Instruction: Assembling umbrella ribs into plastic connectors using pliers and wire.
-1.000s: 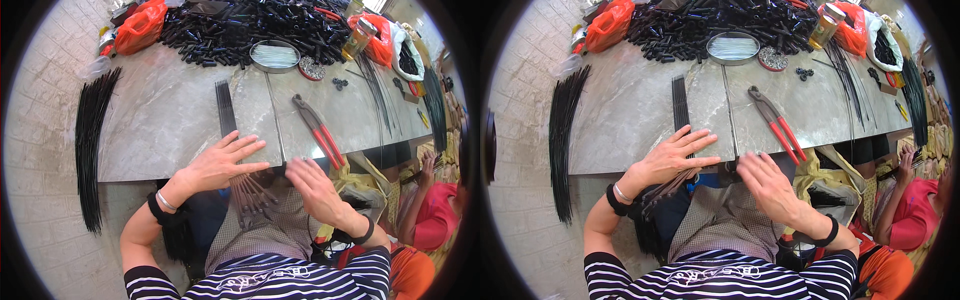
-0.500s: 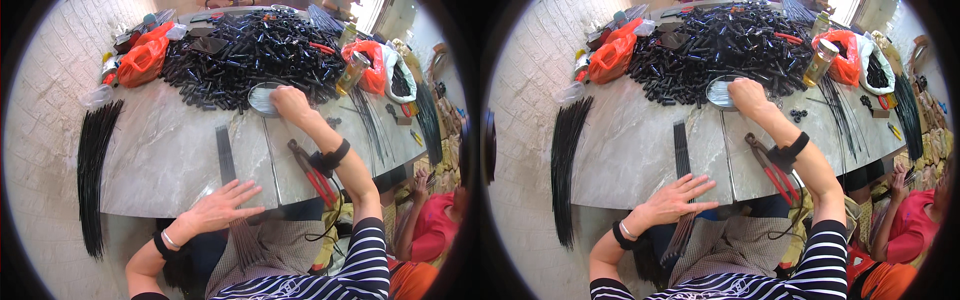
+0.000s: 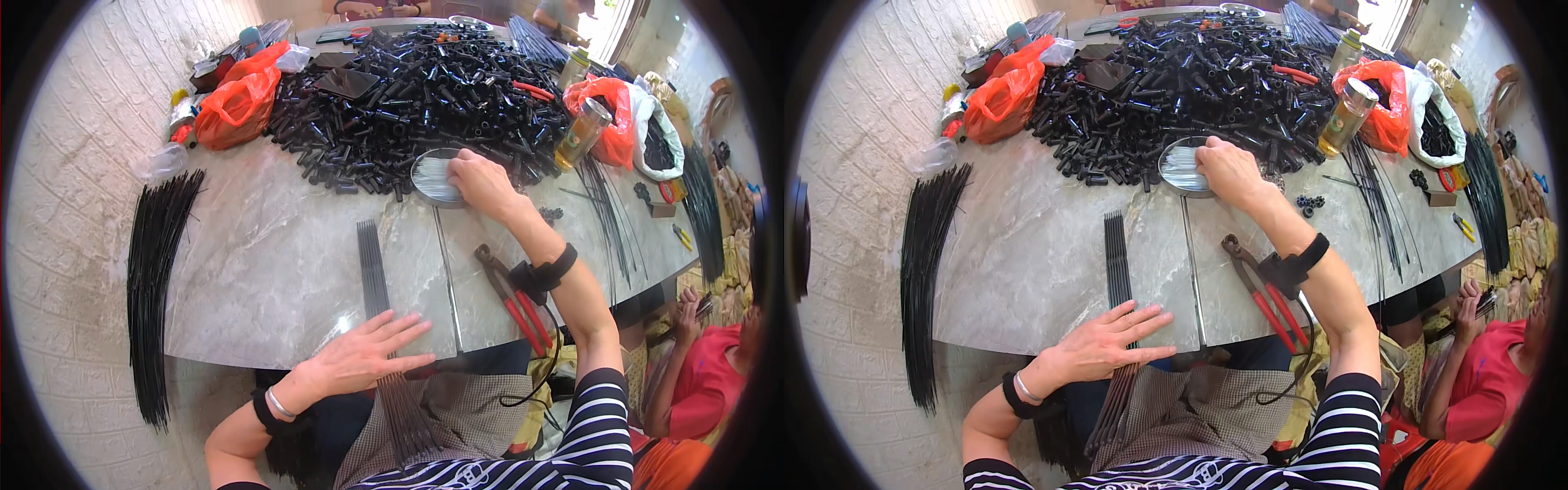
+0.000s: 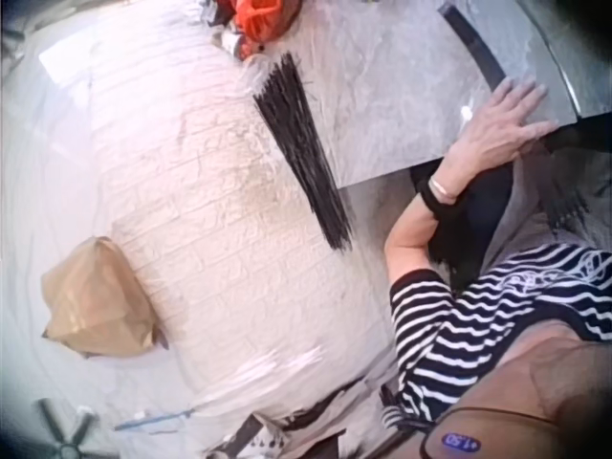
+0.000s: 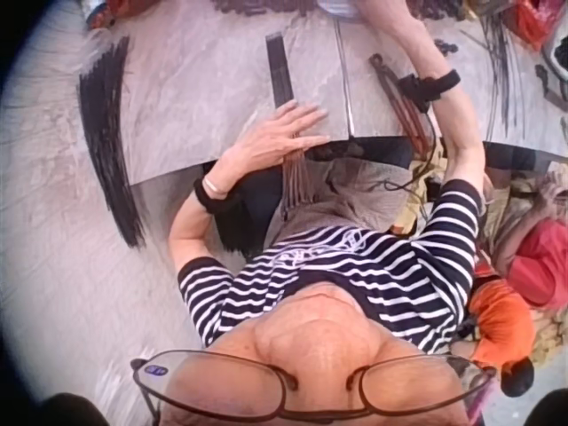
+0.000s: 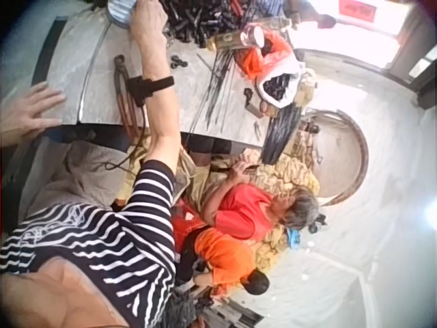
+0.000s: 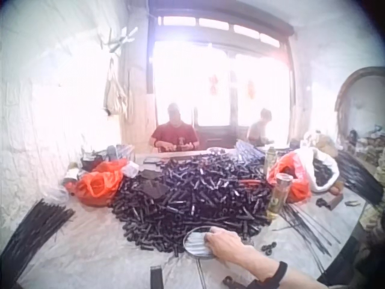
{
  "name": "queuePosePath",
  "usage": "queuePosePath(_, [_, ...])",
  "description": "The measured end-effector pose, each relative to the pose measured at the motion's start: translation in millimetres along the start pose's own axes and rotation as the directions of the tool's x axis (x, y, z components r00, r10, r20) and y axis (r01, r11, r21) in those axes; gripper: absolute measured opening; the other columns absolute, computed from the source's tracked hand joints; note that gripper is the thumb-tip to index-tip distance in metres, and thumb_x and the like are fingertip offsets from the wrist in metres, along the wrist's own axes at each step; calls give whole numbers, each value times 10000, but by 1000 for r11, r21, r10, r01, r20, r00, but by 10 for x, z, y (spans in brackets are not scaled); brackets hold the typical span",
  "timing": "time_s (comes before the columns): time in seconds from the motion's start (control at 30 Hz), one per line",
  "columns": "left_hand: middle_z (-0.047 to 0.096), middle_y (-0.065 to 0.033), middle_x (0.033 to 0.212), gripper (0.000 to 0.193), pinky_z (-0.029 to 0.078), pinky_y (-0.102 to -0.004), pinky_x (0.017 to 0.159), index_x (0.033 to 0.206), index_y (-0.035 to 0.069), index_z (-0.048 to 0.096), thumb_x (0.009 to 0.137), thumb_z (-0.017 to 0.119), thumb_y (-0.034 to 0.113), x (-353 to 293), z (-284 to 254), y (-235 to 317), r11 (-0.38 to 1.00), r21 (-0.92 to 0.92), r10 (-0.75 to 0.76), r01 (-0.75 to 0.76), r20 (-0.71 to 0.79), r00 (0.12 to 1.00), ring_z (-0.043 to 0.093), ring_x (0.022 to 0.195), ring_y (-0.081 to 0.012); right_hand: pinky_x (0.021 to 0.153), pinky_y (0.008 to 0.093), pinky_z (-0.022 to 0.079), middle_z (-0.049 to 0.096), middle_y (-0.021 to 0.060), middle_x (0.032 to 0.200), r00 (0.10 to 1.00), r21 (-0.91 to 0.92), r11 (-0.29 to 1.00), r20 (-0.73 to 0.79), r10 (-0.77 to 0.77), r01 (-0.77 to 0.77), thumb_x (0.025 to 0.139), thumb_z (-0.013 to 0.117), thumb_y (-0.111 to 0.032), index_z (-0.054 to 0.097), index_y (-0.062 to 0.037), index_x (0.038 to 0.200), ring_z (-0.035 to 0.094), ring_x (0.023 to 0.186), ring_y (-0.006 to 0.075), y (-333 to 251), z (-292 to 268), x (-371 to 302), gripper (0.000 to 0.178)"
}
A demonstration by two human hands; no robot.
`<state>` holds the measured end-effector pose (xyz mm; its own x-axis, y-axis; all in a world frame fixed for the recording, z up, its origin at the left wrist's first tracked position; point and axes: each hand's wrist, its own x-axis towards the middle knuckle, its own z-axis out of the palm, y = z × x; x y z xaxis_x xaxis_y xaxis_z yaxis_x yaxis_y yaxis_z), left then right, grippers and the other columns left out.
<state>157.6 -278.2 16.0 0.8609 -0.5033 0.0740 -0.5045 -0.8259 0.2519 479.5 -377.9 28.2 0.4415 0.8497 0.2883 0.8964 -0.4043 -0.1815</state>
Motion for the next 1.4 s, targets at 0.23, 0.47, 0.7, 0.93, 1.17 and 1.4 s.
queuePosePath(0.23, [356, -91, 1493, 487, 312, -444, 1119, 1387, 299, 458, 914, 565, 256, -15, 47, 8, 1000, -16, 2, -2, -22, 1000, 349, 1373, -261, 797, 410, 486, 580, 115, 917, 996, -57, 998, -89, -9, 4, 827, 570, -93, 631, -27, 853, 574, 963, 299, 1, 0, -24, 94])
queuePosePath(0.47, [302, -97, 1524, 565, 273, -445, 1137, 1408, 277, 430, 872, 596, 208, -26, -12, -15, 999, -39, -16, 17, 22, 1000, 304, 1398, -264, 797, 409, 471, 638, 137, 893, 990, 224, 964, -58, -131, 140, 855, 549, -87, 633, -10, 906, 601, 906, 333, -523, -225, -96, 125])
queuePosePath(0.7, [263, -94, 1542, 724, 262, -444, 1150, 1436, 284, 378, 777, 639, 141, -32, 60, -27, 999, -51, 8, -9, -15, 1000, 282, 1409, -265, 790, 426, 478, 653, 191, 843, 980, 395, 909, 82, -181, 134, 822, 562, -74, 655, 11, 868, 615, 863, 376, -898, 105, -127, 135])
queuePosePath(0.93, [342, -131, 1491, 592, 274, -445, 1138, 1353, 206, 470, 784, 601, 112, -33, 48, -14, 996, -82, 31, -38, -85, 996, 322, 1386, -282, 779, 437, 491, 656, 153, 889, 952, 370, 897, 85, -293, 243, 811, 571, -103, 705, -54, 884, 621, 897, 349, -948, 209, -79, 160])
queuePosePath(1.17, [293, -94, 1528, 723, 283, -437, 1145, 1411, 264, 411, 745, 643, 108, -34, 71, -18, 999, -42, 17, -20, -52, 998, 304, 1400, -262, 741, 436, 493, 652, 146, 870, 978, 172, 968, 72, -195, 180, 751, 578, -52, 728, -60, 869, 626, 885, 341, -773, 128, -127, 191])
queuePosePath(1.4, [334, -130, 1495, 580, 257, -446, 1149, 1354, 205, 474, 793, 582, 104, -25, 61, -25, 996, -79, 32, -38, -74, 997, 303, 1397, -276, 730, 429, 498, 647, 135, 849, 972, 111, 968, 41, -231, 226, 732, 579, -33, 724, -61, 820, 626, 865, 337, -777, 172, -99, 172])
